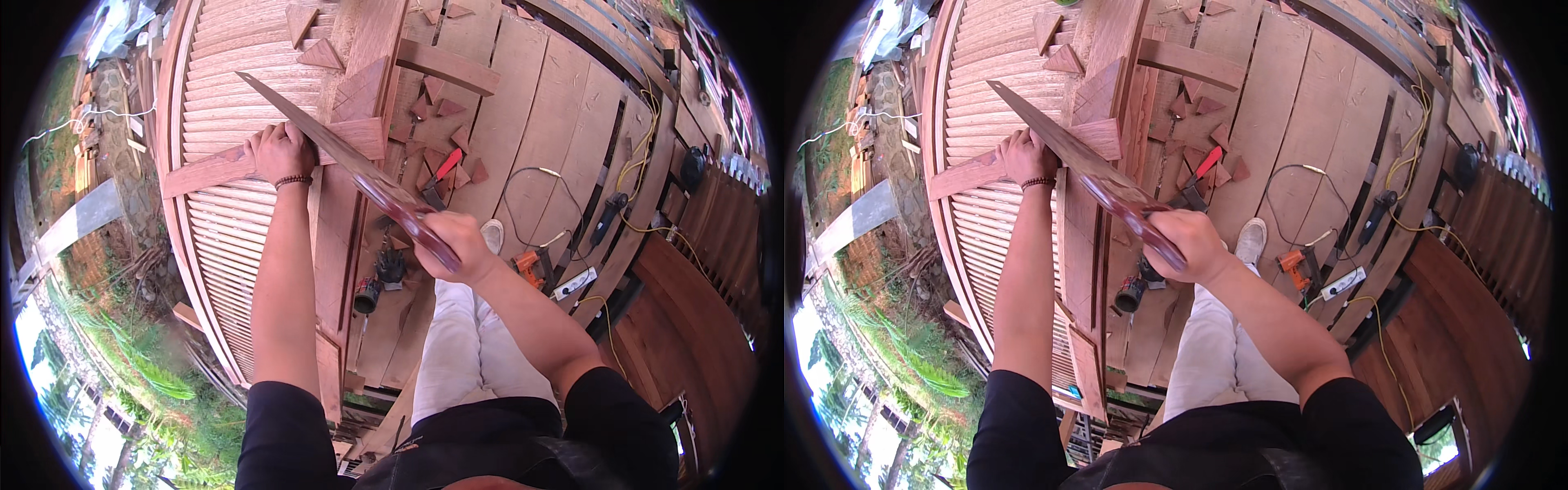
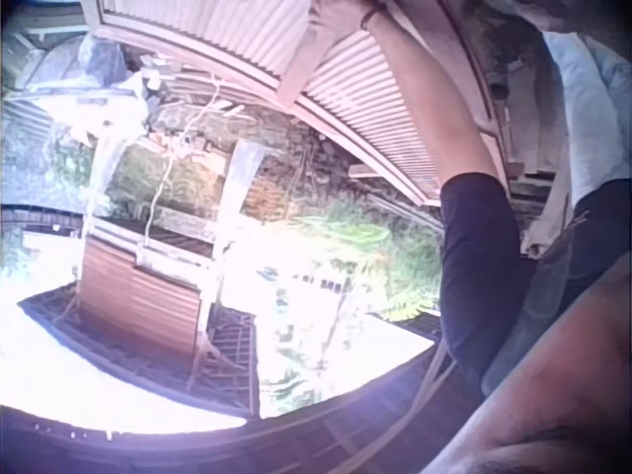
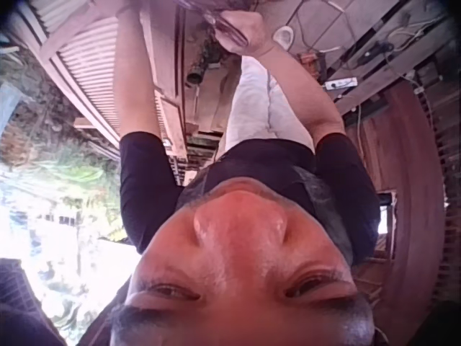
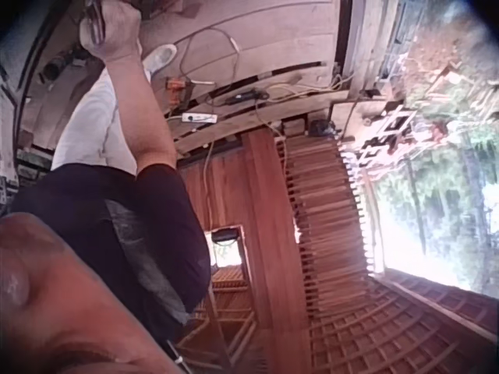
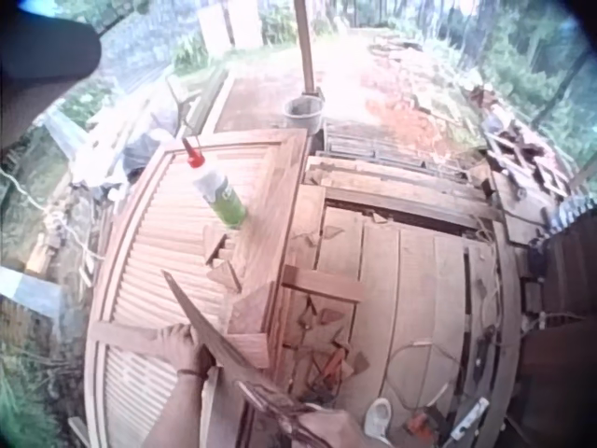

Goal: The person uses an angle grinder to cut a wooden plank on a curved wooden structure, then switches to a hand saw to finish the cut. They measure and mark the wood with a ruler and pencil before continuing to cut.

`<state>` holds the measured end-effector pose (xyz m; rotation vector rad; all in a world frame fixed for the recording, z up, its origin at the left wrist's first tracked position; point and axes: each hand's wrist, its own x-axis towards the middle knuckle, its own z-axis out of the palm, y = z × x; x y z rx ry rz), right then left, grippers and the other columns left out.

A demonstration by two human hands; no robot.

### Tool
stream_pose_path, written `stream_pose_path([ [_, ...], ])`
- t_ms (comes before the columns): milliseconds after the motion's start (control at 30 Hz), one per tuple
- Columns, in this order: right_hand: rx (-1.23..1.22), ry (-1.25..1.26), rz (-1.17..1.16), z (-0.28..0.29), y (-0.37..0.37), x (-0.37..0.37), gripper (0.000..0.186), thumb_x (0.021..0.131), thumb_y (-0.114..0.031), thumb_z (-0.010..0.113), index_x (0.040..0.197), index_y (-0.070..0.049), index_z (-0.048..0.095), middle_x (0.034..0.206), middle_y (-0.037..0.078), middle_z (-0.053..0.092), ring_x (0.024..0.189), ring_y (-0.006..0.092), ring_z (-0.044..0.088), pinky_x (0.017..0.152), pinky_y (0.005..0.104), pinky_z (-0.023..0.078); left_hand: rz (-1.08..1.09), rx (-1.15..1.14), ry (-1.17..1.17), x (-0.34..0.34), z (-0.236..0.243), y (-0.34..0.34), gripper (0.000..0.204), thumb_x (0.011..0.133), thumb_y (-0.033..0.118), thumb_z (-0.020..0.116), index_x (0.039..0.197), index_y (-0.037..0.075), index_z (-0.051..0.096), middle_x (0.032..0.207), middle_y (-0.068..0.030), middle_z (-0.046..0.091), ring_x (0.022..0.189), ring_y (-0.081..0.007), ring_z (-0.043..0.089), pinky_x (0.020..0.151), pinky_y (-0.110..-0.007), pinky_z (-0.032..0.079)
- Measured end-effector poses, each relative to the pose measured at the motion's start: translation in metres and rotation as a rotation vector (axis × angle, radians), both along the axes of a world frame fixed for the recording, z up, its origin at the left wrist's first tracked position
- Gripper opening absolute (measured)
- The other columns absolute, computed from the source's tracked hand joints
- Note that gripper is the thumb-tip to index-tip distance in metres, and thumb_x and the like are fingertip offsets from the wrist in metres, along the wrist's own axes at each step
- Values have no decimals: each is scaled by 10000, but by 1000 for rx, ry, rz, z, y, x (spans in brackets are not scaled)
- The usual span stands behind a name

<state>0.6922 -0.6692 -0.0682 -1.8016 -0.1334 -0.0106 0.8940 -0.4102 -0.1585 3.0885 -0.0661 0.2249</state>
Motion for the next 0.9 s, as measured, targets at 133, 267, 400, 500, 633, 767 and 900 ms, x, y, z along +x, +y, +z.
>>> stream_pose_path([
  [133, -67, 43, 8, 32, -26, -63, 167, 697, -62, 726, 846, -45, 651, 689, 112, 586, 615, 337, 609, 573, 409, 502, 25, 86, 22, 1, 3, 28, 419, 965, 335, 468, 799, 104, 776, 890, -55, 734, 972, -292, 611, 1085, -484, 338],
  [267, -133, 39, 18, 50, -57, -110, 165, 688, -24, 719, 837, -39, 650, 676, 112, 587, 605, 332, 613, 559, 395, 500, 57, 9, -20, -3, 18, 17, 413, 967, 334, 470, 805, 114, 780, 882, -45, 732, 1005, -286, 600, 1098, -493, 327],
  [400, 19, 27, -39, 8, 0, 4, 169, 721, -37, 731, 855, -35, 628, 688, 131, 582, 620, 350, 607, 562, 407, 496, 15, -53, -42, 0, 1, -4, 408, 974, 324, 471, 805, 120, 781, 898, -54, 733, 1012, -289, 601, 1108, -488, 321],
  [500, -65, 45, 0, 26, -1, -23, 189, 698, -61, 747, 846, -43, 630, 680, 117, 590, 614, 344, 610, 569, 418, 502, 20, 25, -33, -4, -3, 18, 410, 971, 322, 471, 796, 114, 777, 887, -56, 733, 997, -293, 606, 1082, -480, 335],
  [633, -149, 48, 15, 68, -57, -118, 197, 685, -64, 745, 861, -53, 656, 675, 108, 594, 614, 340, 614, 583, 422, 508, 9, 4, -117, -4, 17, 16, 384, 965, 321, 468, 779, 116, 735, 852, -60, 706, 928, -306, 601, 995, -466, 368],
  [767, -70, 15, 17, 29, -16, -31, 193, 692, -30, 725, 868, -54, 652, 684, 114, 594, 625, 349, 614, 584, 422, 506, 22, -65, -117, 0, 10, 8, 400, 956, 324, 474, 778, 102, 756, 866, -67, 717, 955, -307, 601, 1054, -476, 345],
  [900, -39, 45, -23, 26, -5, -18, 192, 695, -24, 717, 874, -53, 655, 688, 114, 595, 632, 354, 616, 581, 422, 506, 40, -15, -42, 2, 6, 7, 422, 953, 327, 474, 779, 89, 776, 881, -70, 731, 969, -311, 607, 1098, -504, 328],
])
